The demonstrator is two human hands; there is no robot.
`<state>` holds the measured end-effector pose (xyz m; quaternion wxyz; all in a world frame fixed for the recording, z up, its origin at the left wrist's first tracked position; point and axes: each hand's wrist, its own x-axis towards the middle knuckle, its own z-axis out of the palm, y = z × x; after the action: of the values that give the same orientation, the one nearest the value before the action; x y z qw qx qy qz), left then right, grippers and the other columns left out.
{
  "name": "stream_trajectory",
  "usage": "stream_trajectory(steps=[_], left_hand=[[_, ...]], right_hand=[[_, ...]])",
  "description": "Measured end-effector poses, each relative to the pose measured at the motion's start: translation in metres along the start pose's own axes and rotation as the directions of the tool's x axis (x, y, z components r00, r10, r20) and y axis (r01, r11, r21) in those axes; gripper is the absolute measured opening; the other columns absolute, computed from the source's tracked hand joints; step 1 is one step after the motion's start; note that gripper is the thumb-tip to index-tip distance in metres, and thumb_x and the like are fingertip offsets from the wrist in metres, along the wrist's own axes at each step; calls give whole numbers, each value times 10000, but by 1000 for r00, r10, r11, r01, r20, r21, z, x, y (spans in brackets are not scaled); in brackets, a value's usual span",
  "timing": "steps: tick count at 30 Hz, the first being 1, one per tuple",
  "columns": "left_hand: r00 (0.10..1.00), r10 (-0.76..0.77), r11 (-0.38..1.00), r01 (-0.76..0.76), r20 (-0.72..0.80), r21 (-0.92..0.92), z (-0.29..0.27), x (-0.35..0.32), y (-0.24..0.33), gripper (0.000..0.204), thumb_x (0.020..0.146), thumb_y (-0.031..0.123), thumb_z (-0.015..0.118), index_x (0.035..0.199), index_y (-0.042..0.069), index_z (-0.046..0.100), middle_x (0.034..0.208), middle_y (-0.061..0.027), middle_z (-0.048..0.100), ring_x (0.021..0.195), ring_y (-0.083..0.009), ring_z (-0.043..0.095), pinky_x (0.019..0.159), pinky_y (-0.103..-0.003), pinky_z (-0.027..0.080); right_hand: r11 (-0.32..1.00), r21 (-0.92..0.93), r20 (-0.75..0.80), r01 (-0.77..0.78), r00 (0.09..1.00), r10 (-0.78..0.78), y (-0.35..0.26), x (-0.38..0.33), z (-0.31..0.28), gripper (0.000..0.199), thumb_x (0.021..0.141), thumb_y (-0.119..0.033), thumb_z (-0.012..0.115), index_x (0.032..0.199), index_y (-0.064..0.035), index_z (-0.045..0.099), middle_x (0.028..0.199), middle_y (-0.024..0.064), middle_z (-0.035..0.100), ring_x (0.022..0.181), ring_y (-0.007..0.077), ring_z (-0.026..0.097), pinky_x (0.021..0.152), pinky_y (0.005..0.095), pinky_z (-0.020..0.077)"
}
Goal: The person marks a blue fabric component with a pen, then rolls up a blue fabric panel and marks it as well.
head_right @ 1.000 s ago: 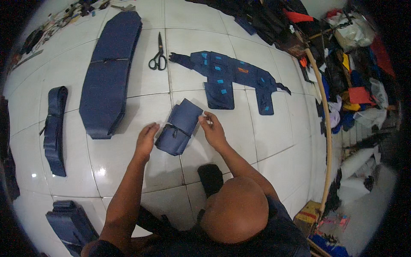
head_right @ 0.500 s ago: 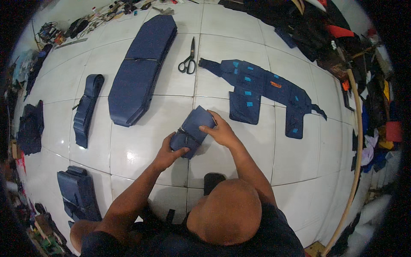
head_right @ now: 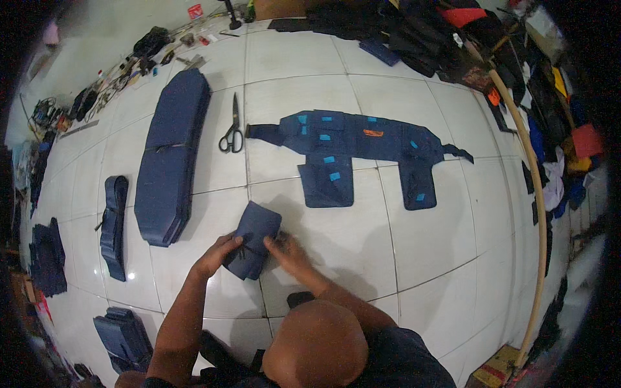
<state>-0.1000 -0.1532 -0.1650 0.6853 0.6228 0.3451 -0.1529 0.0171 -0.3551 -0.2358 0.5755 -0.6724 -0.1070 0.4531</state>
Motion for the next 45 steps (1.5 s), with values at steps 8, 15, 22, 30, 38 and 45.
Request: stream_trajectory(steps=[8,15,22,30,38,45], left_hand=[[976,-2,997,18,-216,74,39,-10,-6,801,873,494,702,1357,-107,485,1193,-248,630,1055,-297,647,901,-360,535],[984,-109,967,73,-139,-243,70,-16,-3,814,870,459,709,1402,-87,422,1312,-237,565,1175,-290,580,997,-366,472],[996,-20,882,-21,-81,-470,57,2,-31,773,899,409,686,1422,-77,391,1319,-199,548,1228,-287,527,1041,-381,426],[997,-75,881,60,-12,-470,55,14,-36,815,882,375,699,1438,-81,315,1303,-207,529,1212,-310,525,1061,-409,413],[998,-70,862,61,0,-502,64,20,-47,757,850,341,671,1400,-74,358,1243,-201,551,1118,-286,569,959,-400,492],[998,-58,927,61,18,-369,54,18,-31,688,819,295,670,1350,-79,446,1164,-171,602,1042,-270,602,909,-378,510]], right_hand=[[998,-33,53,50,997,-49,-32,-20,24,811,1010,-599,422,1481,56,339,1433,299,476,1345,413,467,1119,437,353],[984,-171,-102,-45,994,27,-21,-31,29,925,982,-674,383,1537,46,218,1517,323,361,1376,462,418,1139,475,320],[993,-119,-56,1,998,-8,-19,-32,11,976,964,-644,491,1522,105,207,1502,355,366,1398,424,410,1154,440,320],[997,-79,3,22,1000,-21,-4,-26,-4,882,993,-595,487,1497,99,279,1465,313,435,1355,396,465,1136,439,344],[971,-10,26,238,971,-238,-18,-51,4,694,1036,-436,501,1493,50,310,1418,274,479,1306,377,496,1106,447,363],[984,93,58,151,986,-156,-16,-69,-1,736,1011,-348,588,1507,77,248,1436,301,435,1339,377,458,1117,454,361]])
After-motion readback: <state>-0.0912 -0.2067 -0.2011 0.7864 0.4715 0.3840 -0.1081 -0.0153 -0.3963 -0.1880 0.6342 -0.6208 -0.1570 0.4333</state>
